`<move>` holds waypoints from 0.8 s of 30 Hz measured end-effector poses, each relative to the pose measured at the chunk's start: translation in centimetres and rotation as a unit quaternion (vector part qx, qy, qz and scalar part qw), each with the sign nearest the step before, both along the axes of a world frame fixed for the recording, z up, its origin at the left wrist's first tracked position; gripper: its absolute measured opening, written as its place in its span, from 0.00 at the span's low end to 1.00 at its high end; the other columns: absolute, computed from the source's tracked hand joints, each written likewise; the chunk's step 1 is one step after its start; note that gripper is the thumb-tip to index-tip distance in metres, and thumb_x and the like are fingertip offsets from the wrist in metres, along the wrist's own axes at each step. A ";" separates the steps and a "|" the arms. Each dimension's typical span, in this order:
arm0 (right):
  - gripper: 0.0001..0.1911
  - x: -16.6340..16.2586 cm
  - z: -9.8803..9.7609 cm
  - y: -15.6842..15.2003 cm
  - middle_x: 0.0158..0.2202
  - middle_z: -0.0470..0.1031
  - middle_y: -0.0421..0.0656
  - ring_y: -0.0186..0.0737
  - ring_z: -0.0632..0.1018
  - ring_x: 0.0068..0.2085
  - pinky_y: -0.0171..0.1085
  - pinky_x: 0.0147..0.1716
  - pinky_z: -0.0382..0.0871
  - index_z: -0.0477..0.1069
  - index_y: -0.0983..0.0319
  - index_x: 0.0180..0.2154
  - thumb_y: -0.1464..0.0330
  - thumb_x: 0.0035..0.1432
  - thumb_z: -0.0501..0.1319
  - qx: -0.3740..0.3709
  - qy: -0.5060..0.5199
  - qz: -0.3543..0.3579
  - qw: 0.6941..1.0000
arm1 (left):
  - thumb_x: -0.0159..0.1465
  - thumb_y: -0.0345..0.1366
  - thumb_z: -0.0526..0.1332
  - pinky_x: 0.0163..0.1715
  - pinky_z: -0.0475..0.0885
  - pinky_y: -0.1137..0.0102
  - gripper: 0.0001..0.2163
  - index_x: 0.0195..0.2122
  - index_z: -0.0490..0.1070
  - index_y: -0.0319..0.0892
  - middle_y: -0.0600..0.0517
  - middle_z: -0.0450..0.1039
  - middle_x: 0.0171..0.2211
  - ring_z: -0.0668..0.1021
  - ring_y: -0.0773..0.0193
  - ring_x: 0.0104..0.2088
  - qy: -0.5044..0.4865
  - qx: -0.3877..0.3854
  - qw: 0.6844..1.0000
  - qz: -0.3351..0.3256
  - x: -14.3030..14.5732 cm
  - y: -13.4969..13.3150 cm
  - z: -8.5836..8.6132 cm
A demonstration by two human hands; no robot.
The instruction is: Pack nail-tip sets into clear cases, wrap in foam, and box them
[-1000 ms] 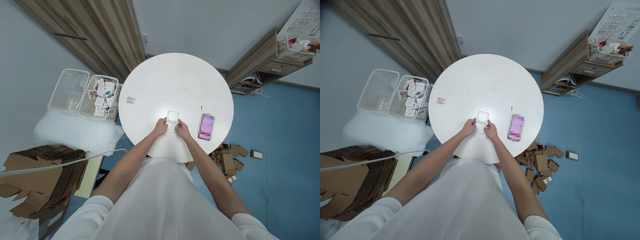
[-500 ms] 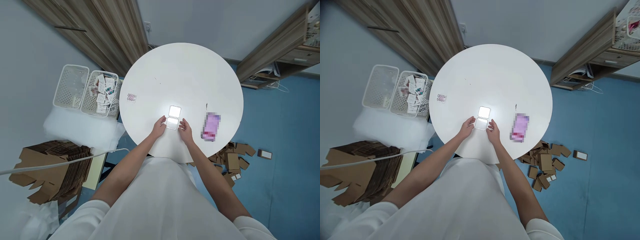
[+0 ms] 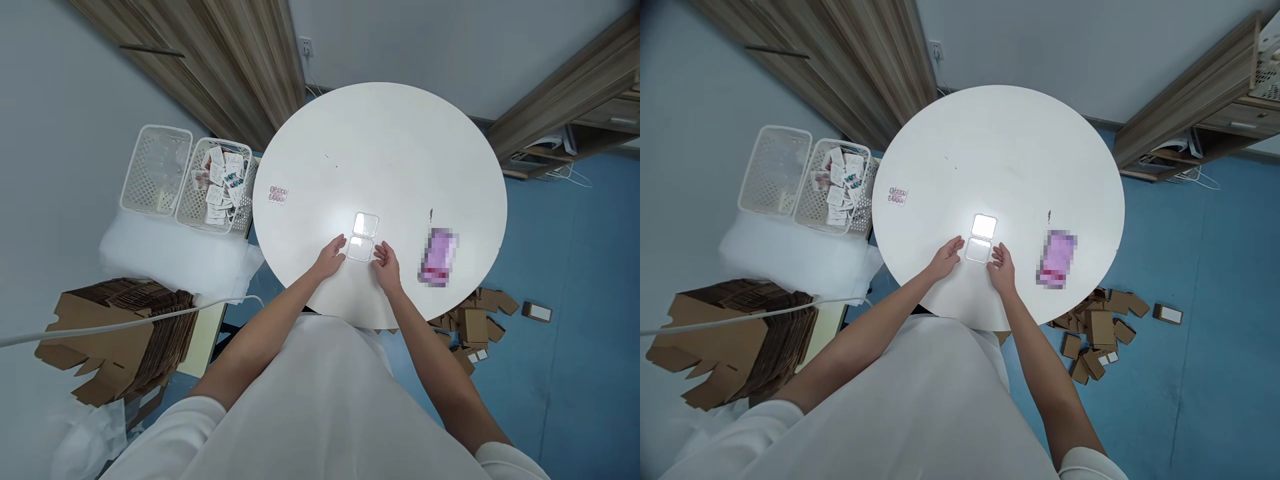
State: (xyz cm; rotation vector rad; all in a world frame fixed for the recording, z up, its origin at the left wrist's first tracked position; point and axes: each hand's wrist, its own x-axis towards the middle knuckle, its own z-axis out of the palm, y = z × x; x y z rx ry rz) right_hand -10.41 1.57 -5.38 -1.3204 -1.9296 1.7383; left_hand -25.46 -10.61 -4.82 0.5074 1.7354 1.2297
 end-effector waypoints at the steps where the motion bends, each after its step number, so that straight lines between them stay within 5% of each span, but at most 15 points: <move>1: 0.33 -0.1 0.4 -0.3 0.54 0.62 0.49 0.41 0.69 0.49 0.44 0.44 0.66 0.50 0.58 0.57 0.68 0.48 0.54 0.025 -0.008 -0.015 1.000 | 0.54 0.27 0.53 0.55 0.58 0.61 0.31 0.60 0.49 0.43 0.45 0.57 0.58 0.62 0.58 0.57 0.004 0.003 1.000 -0.003 -0.4 -0.5 0.2; 6: 0.25 -2.5 3.3 -3.5 0.51 0.63 0.48 0.41 0.68 0.47 0.44 0.44 0.65 0.56 0.59 0.53 0.68 0.52 0.51 0.189 -0.022 -0.059 0.980 | 0.55 0.30 0.54 0.45 0.67 0.66 0.25 0.56 0.56 0.41 0.44 0.64 0.51 0.69 0.61 0.50 0.116 -0.019 0.993 0.028 -5.8 -4.9 1.4; 12: 0.23 -11.2 4.2 -7.0 0.44 0.68 0.46 0.38 0.71 0.40 0.42 0.38 0.68 0.59 0.59 0.51 0.68 0.52 0.53 0.172 -0.023 0.092 0.981 | 0.54 0.33 0.57 0.44 0.65 0.63 0.20 0.49 0.64 0.40 0.45 0.67 0.42 0.71 0.58 0.40 0.361 -0.112 0.926 -0.025 -17.6 -9.3 2.8; 18: 0.23 -19.1 2.9 -7.7 0.45 0.67 0.46 0.42 0.70 0.42 0.45 0.42 0.66 0.60 0.59 0.51 0.67 0.51 0.54 0.182 -0.068 0.167 0.967 | 0.56 0.37 0.57 0.46 0.58 0.55 0.19 0.50 0.63 0.46 0.45 0.62 0.46 0.62 0.48 0.50 0.484 -0.207 0.840 -0.129 -25.3 -8.5 4.0; 24: 0.25 -24.4 2.1 -7.5 0.48 0.65 0.47 0.45 0.68 0.47 0.46 0.47 0.63 0.59 0.59 0.52 0.68 0.50 0.56 0.200 -0.124 0.205 0.950 | 0.54 0.41 0.60 0.45 0.53 0.55 0.21 0.50 0.63 0.48 0.45 0.59 0.47 0.59 0.47 0.50 0.492 -0.214 0.818 -0.205 -27.4 -6.5 3.7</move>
